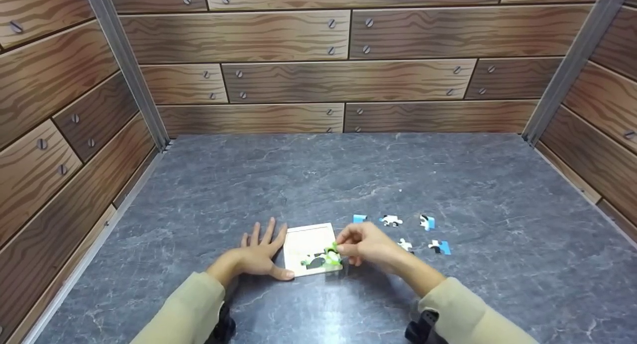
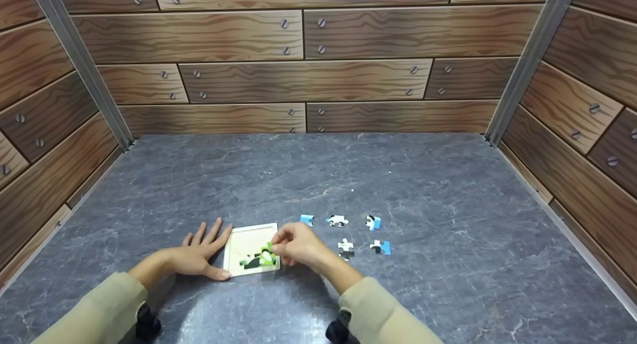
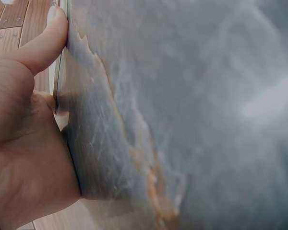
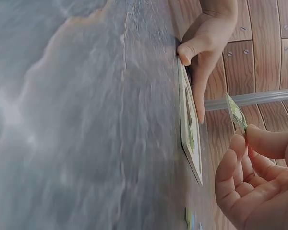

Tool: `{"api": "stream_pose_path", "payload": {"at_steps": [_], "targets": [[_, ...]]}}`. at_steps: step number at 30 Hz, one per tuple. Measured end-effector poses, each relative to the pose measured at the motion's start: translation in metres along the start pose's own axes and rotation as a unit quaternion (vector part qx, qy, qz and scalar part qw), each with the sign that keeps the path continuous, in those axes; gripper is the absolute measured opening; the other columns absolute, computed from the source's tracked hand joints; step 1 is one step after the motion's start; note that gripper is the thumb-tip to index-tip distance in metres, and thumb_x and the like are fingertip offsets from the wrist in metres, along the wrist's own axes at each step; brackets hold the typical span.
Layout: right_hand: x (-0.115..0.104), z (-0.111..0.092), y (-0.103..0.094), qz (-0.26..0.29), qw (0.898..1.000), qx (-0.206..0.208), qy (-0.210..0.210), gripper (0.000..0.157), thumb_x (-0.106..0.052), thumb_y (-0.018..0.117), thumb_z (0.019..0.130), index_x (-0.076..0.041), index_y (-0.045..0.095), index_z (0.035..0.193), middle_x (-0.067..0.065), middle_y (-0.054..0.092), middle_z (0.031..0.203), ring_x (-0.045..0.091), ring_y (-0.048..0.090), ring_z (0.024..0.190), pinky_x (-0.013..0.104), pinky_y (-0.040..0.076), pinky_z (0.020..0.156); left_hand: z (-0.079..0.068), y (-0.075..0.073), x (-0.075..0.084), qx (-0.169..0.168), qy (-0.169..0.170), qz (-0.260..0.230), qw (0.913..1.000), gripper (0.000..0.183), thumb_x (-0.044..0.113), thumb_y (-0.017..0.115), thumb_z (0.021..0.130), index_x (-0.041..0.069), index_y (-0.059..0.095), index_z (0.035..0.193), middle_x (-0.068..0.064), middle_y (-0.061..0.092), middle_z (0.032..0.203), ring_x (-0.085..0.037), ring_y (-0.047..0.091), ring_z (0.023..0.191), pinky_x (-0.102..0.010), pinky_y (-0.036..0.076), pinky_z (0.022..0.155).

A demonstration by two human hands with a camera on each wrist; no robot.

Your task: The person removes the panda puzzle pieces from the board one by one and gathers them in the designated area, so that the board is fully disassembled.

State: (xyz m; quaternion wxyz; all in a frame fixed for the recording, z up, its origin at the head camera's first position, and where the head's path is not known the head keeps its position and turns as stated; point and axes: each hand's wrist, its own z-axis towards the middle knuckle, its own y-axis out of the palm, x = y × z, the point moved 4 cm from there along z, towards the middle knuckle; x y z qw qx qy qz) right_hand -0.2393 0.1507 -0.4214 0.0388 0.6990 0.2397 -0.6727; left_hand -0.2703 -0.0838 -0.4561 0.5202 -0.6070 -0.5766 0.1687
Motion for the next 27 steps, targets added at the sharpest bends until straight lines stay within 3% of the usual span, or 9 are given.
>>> {"api": "stream_pose_path", "payload": {"at_steps": [15,27], "targets": [[0.011,-0.025,-0.035,-0.031,0.999,0.017,0.012,0.017,-0.005,0.068,0.082,0.005,0.061,0.093,0.009,0.059,0.076,0.014,0.055,0.058,0.024,0.047,0.053,-0.003,-0.003,0.002,-0.019,0.0,-0.007,0.9998,0.116,0.069,0.062,0.068,0.019,-0.003,0.151,-0.012,-0.02,0.152,-0.036,-0.023,0.135,-0.056,-0.011,0.105],[0.02,-0.043,-0.051,-0.04,0.999,0.024,0.025,0.018,-0.004,0.067,0.081,0.006,0.059,0.094,0.009,0.059,0.077,0.015,0.055,0.059,0.024,0.047,0.053,-0.001,-0.001,0.001,-0.008,0.001,-0.006,0.9999,0.114,0.066,0.064,0.07,0.02,-0.002,0.151,-0.013,-0.02,0.152,-0.037,-0.022,0.135,-0.058,-0.009,0.105]]}}
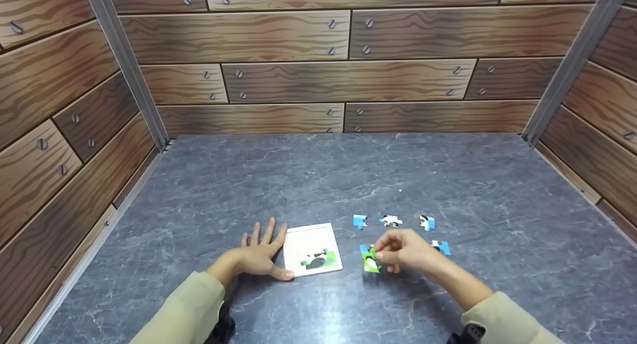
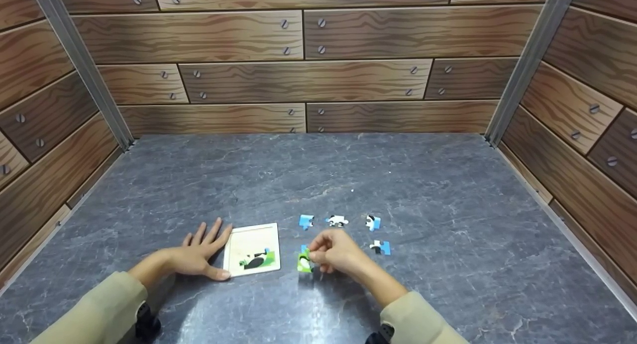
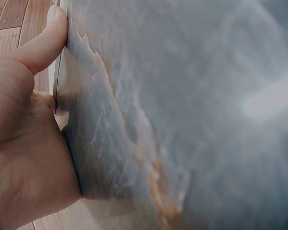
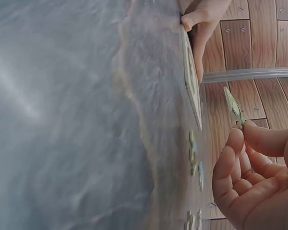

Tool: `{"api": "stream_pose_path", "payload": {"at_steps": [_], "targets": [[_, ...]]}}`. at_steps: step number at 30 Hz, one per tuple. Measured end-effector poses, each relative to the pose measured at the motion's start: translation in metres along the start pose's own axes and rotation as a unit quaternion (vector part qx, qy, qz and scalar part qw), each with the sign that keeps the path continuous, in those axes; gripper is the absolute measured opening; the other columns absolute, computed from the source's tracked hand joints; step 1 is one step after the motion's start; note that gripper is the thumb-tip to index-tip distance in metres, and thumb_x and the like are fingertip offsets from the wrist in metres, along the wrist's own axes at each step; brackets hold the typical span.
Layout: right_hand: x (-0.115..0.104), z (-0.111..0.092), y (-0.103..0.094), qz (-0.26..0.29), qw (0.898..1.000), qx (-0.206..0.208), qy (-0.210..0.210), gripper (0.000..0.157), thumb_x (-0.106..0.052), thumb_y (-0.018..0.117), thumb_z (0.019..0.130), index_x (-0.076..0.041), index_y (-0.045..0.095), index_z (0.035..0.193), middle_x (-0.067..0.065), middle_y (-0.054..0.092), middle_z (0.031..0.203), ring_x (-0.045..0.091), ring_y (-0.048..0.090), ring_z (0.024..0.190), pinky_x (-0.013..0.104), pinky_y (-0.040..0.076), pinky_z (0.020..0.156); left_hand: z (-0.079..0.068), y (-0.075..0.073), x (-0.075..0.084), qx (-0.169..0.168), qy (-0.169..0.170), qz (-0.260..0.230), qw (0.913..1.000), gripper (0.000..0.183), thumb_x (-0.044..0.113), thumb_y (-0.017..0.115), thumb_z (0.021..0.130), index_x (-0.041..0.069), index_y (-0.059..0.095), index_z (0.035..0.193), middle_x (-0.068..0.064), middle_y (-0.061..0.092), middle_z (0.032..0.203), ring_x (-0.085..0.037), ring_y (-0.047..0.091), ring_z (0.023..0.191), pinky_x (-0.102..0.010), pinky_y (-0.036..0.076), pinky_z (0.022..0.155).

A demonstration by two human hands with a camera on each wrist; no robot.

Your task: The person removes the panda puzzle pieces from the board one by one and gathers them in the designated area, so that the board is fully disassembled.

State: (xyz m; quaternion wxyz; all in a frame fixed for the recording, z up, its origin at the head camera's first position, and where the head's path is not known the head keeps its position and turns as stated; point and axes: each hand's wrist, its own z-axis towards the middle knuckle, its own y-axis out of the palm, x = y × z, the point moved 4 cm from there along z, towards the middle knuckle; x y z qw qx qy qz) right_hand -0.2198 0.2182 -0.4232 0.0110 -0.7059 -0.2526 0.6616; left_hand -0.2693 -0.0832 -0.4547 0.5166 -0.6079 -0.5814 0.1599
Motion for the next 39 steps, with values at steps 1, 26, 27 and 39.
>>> {"api": "stream_pose_path", "payload": {"at_steps": [1,26,27,39], "targets": [[0.001,-0.001,-0.001,-0.004,1.0,0.0,0.0,0.018,-0.004,0.067,0.081,0.006,0.059,0.094,0.008,0.06,0.076,0.015,0.055,0.059,0.024,0.047,0.053,0.0,0.0,0.0,0.0,0.0,-0.001,1.0,0.114,0.066,0.064,0.07,0.02,-0.002,0.151,-0.013,-0.02,0.152,-0.037,-0.022,0.135,-0.058,-0.009,0.105],[0.007,-0.004,-0.001,-0.112,0.993,-0.034,-0.014,0.012,-0.008,0.069,0.08,0.0,0.061,0.086,0.004,0.059,0.07,0.014,0.054,0.055,0.029,0.047,0.048,-0.004,-0.001,0.0,-0.005,0.008,-0.002,1.0,0.12,0.073,0.061,0.066,0.018,-0.003,0.151,-0.013,-0.02,0.152,-0.037,-0.023,0.134,-0.058,-0.011,0.104],[0.005,-0.003,-0.002,-0.113,0.993,-0.032,-0.021,0.012,-0.008,0.068,0.081,0.0,0.061,0.087,0.004,0.059,0.071,0.014,0.055,0.055,0.029,0.047,0.048,-0.004,-0.001,0.0,-0.006,0.008,-0.002,1.0,0.119,0.073,0.061,0.066,0.019,-0.004,0.151,-0.013,-0.02,0.152,-0.037,-0.024,0.134,-0.058,-0.011,0.104],[-0.017,0.01,0.011,-0.081,0.994,-0.045,-0.061,0.014,-0.01,0.061,0.088,0.004,0.061,0.093,0.007,0.06,0.075,0.019,0.057,0.061,0.033,0.049,0.056,0.0,0.0,-0.001,0.0,0.005,-0.001,1.0,0.116,0.068,0.063,0.069,0.018,-0.002,0.151,-0.013,-0.02,0.152,-0.038,-0.023,0.134,-0.058,-0.009,0.104]]}}
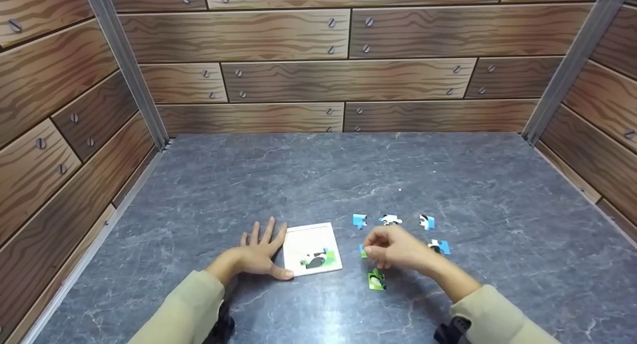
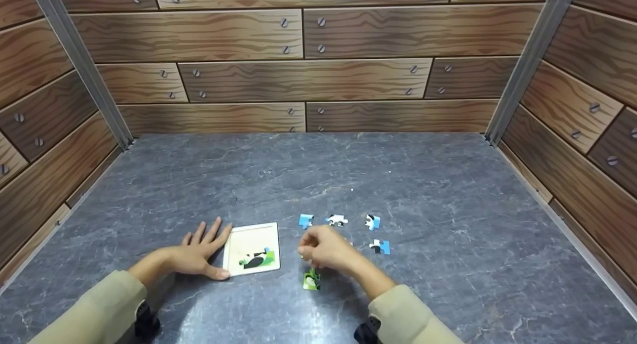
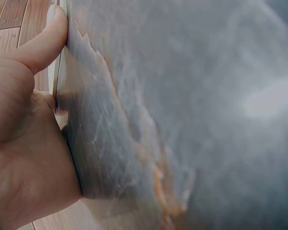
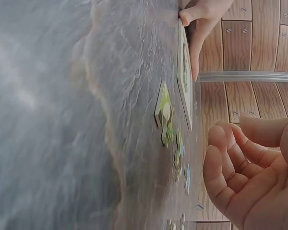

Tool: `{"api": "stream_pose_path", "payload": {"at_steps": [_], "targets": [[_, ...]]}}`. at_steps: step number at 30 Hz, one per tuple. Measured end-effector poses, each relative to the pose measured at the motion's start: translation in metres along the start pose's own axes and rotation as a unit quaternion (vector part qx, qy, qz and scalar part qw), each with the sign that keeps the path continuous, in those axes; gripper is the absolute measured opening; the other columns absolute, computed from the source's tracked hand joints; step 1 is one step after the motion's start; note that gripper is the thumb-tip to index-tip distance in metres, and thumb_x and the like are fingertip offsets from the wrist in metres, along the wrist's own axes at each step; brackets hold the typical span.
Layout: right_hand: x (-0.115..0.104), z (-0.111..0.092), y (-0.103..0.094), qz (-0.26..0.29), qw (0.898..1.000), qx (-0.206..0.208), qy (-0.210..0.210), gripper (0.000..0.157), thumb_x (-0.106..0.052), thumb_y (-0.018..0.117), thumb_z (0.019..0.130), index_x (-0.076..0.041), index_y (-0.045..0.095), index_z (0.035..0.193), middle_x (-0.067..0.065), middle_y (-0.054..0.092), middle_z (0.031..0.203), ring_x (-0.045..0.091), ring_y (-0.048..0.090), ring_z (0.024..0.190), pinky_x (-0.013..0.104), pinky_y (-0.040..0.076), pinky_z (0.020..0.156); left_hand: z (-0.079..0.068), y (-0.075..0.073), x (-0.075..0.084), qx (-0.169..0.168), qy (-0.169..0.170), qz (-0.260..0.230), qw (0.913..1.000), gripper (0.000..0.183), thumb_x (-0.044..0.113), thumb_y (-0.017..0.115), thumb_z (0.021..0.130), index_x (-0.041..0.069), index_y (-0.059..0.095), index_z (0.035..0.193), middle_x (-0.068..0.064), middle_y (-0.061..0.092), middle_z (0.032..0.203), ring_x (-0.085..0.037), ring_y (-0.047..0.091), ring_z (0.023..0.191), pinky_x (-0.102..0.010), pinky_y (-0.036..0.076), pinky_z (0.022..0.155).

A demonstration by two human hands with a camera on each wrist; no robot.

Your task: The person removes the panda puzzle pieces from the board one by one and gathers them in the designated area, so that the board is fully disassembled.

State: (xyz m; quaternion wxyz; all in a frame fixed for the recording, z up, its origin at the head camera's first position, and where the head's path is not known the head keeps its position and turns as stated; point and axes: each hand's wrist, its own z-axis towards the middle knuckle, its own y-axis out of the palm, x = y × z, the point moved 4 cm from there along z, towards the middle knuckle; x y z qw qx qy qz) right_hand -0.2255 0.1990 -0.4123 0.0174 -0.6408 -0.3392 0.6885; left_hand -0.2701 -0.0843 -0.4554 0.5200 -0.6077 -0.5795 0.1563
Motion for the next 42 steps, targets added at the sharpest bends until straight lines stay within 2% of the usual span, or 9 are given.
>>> {"api": "stream_pose_path", "payload": {"at_steps": [4,11,20,26,30,37,42], "targets": [[-0.004,0.007,0.007,0.01,1.0,-0.003,-0.007,0.016,-0.009,0.06,0.088,0.006,0.06,0.093,0.007,0.059,0.074,0.018,0.056,0.062,0.031,0.049,0.056,-0.003,-0.002,0.003,-0.004,-0.008,-0.004,0.9999,0.114,0.066,0.064,0.07,0.019,-0.001,0.151,-0.013,-0.019,0.152,-0.038,-0.023,0.134,-0.059,-0.009,0.104],[-0.012,0.02,0.018,0.024,1.0,0.011,-0.004,0.015,-0.009,0.061,0.089,0.005,0.061,0.092,0.007,0.059,0.074,0.017,0.055,0.065,0.033,0.048,0.057,0.0,-0.001,0.0,-0.011,-0.001,-0.008,0.9999,0.12,0.073,0.061,0.065,0.02,-0.004,0.151,-0.013,-0.022,0.152,-0.037,-0.025,0.133,-0.059,-0.013,0.103],[-0.016,0.037,0.036,0.05,0.999,-0.008,0.003,0.015,-0.007,0.061,0.087,0.006,0.061,0.094,0.006,0.06,0.076,0.015,0.055,0.062,0.028,0.046,0.056,0.0,0.001,0.0,-0.001,0.005,-0.009,0.9999,0.121,0.075,0.06,0.063,0.021,-0.004,0.151,-0.013,-0.021,0.152,-0.038,-0.025,0.133,-0.06,-0.013,0.102],[-0.017,0.047,0.046,0.066,0.998,-0.014,0.011,0.013,-0.004,0.06,0.087,0.008,0.06,0.092,0.009,0.061,0.077,0.015,0.056,0.061,0.027,0.048,0.056,-0.002,-0.001,0.003,-0.016,-0.008,0.002,0.9998,0.118,0.072,0.061,0.066,0.02,-0.004,0.151,-0.012,-0.022,0.152,-0.037,-0.024,0.134,-0.058,-0.011,0.104],[-0.018,0.054,0.051,0.085,0.996,-0.022,0.01,0.012,-0.001,0.059,0.087,0.01,0.059,0.091,0.009,0.06,0.075,0.015,0.056,0.06,0.028,0.049,0.055,0.0,0.0,0.001,-0.014,-0.016,0.005,0.9998,0.118,0.071,0.062,0.067,0.02,-0.003,0.151,-0.012,-0.021,0.152,-0.037,-0.024,0.134,-0.058,-0.011,0.104],[-0.015,0.062,0.056,0.06,0.998,-0.01,0.003,0.01,-0.001,0.059,0.089,0.009,0.06,0.09,0.012,0.061,0.074,0.016,0.057,0.059,0.033,0.051,0.054,0.003,0.002,-0.001,-0.01,-0.014,0.001,0.9998,0.123,0.077,0.059,0.061,0.021,-0.005,0.15,-0.011,-0.023,0.151,-0.036,-0.026,0.133,-0.058,-0.013,0.103],[-0.015,0.065,0.061,0.02,1.0,-0.017,-0.011,0.006,0.002,0.061,0.085,0.008,0.061,0.086,0.008,0.059,0.07,0.014,0.054,0.058,0.029,0.049,0.052,0.001,0.001,0.0,-0.014,-0.015,0.002,0.9998,0.12,0.074,0.061,0.065,0.021,-0.005,0.15,-0.012,-0.022,0.151,-0.036,-0.026,0.133,-0.058,-0.012,0.103]]}}
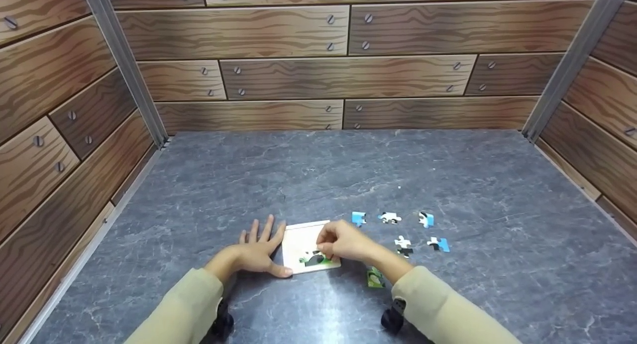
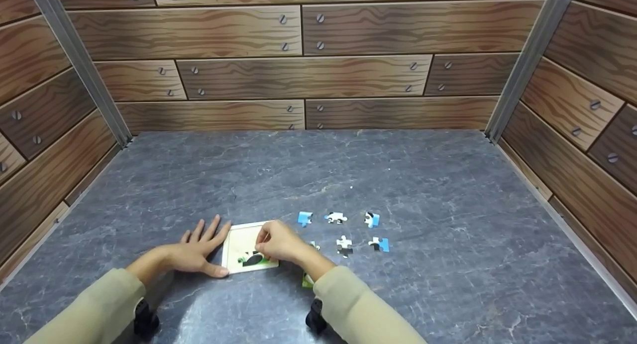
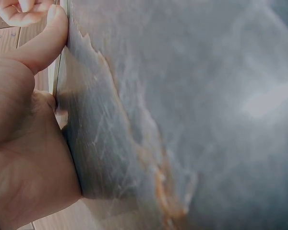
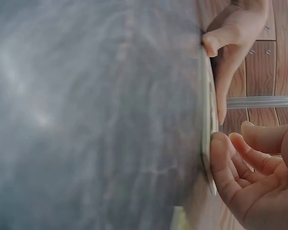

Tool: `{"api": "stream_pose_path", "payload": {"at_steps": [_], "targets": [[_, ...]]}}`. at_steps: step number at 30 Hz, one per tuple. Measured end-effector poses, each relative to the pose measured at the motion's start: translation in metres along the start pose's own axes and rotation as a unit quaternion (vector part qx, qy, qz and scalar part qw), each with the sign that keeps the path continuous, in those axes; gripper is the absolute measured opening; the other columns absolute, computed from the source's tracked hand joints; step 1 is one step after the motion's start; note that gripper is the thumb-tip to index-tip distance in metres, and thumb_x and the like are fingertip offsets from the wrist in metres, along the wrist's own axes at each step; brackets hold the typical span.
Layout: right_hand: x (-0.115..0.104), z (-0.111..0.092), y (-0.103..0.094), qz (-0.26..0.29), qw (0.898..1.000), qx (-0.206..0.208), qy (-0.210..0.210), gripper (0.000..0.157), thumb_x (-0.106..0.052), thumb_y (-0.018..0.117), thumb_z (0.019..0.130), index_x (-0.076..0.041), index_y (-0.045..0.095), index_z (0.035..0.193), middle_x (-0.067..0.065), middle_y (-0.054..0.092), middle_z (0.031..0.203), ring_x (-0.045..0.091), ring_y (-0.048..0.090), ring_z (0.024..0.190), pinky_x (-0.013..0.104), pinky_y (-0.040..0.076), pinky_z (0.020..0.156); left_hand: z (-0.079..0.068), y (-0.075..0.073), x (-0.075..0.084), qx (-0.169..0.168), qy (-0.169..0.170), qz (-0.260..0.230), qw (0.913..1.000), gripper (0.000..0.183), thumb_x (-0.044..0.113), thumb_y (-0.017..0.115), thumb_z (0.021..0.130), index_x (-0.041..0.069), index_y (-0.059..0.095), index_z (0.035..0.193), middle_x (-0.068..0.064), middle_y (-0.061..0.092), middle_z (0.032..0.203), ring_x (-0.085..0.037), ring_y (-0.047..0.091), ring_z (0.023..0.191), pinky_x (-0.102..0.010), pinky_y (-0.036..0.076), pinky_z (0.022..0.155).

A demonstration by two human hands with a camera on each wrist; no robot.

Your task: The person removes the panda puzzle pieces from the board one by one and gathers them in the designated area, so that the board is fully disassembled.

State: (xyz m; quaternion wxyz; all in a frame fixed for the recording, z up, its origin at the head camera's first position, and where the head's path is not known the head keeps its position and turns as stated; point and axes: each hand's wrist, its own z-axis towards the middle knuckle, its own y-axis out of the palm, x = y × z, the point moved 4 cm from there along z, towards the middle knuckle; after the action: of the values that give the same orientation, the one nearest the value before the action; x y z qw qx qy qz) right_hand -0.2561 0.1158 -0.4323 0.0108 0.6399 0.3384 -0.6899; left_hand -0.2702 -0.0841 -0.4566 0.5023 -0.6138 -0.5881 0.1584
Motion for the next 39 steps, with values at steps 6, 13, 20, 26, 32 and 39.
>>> {"api": "stream_pose_path", "payload": {"at_steps": [6,13,20,26,32,39], "targets": [[0.0,0.003,0.005,-0.053,0.999,-0.004,0.002,0.006,0.005,0.057,0.083,0.005,0.062,0.086,0.001,0.054,0.068,0.011,0.05,0.057,0.023,0.043,0.049,-0.002,-0.002,0.001,0.011,0.0,0.001,0.9999,0.115,0.068,0.063,0.07,0.02,-0.002,0.151,-0.014,-0.019,0.152,-0.038,-0.022,0.135,-0.059,-0.009,0.104],[-0.001,0.006,0.01,-0.105,0.994,-0.001,0.01,0.006,0.005,0.059,0.078,0.003,0.065,0.081,-0.002,0.057,0.068,0.008,0.047,0.058,0.02,0.038,0.052,-0.004,-0.002,0.0,-0.003,0.002,-0.001,1.0,0.117,0.072,0.06,0.068,0.019,-0.004,0.151,-0.014,-0.021,0.151,-0.037,-0.025,0.134,-0.057,-0.012,0.104],[-0.002,0.008,0.013,-0.125,0.992,-0.01,0.025,0.002,0.002,0.06,0.079,0.002,0.06,0.078,-0.003,0.051,0.066,0.009,0.044,0.059,0.021,0.036,0.053,-0.002,-0.002,0.0,0.008,0.008,0.001,0.9999,0.114,0.068,0.062,0.071,0.02,-0.003,0.151,-0.013,-0.02,0.152,-0.038,-0.023,0.134,-0.058,-0.009,0.104],[-0.003,0.007,0.013,-0.146,0.989,-0.008,0.026,0.007,-0.001,0.061,0.082,-0.002,0.058,0.076,-0.003,0.048,0.067,0.011,0.044,0.06,0.023,0.036,0.053,0.0,-0.001,0.0,0.006,0.009,0.005,0.9999,0.113,0.067,0.062,0.071,0.02,-0.002,0.151,-0.014,-0.02,0.152,-0.038,-0.022,0.134,-0.059,-0.008,0.104],[-0.005,0.006,0.01,-0.135,0.991,-0.003,0.023,0.007,-0.001,0.061,0.083,-0.003,0.057,0.077,-0.001,0.05,0.069,0.012,0.045,0.062,0.024,0.036,0.053,-0.001,-0.002,0.001,0.001,0.012,0.007,0.9999,0.115,0.069,0.061,0.071,0.019,-0.003,0.151,-0.013,-0.021,0.151,-0.038,-0.023,0.134,-0.058,-0.009,0.105],[-0.005,0.005,0.01,-0.129,0.991,0.007,0.022,0.006,0.001,0.06,0.081,-0.001,0.058,0.077,-0.002,0.051,0.068,0.011,0.045,0.061,0.024,0.036,0.053,0.0,-0.001,0.0,0.011,0.013,0.007,0.9998,0.113,0.068,0.062,0.071,0.02,-0.003,0.151,-0.013,-0.02,0.152,-0.039,-0.022,0.134,-0.059,-0.007,0.105]]}}
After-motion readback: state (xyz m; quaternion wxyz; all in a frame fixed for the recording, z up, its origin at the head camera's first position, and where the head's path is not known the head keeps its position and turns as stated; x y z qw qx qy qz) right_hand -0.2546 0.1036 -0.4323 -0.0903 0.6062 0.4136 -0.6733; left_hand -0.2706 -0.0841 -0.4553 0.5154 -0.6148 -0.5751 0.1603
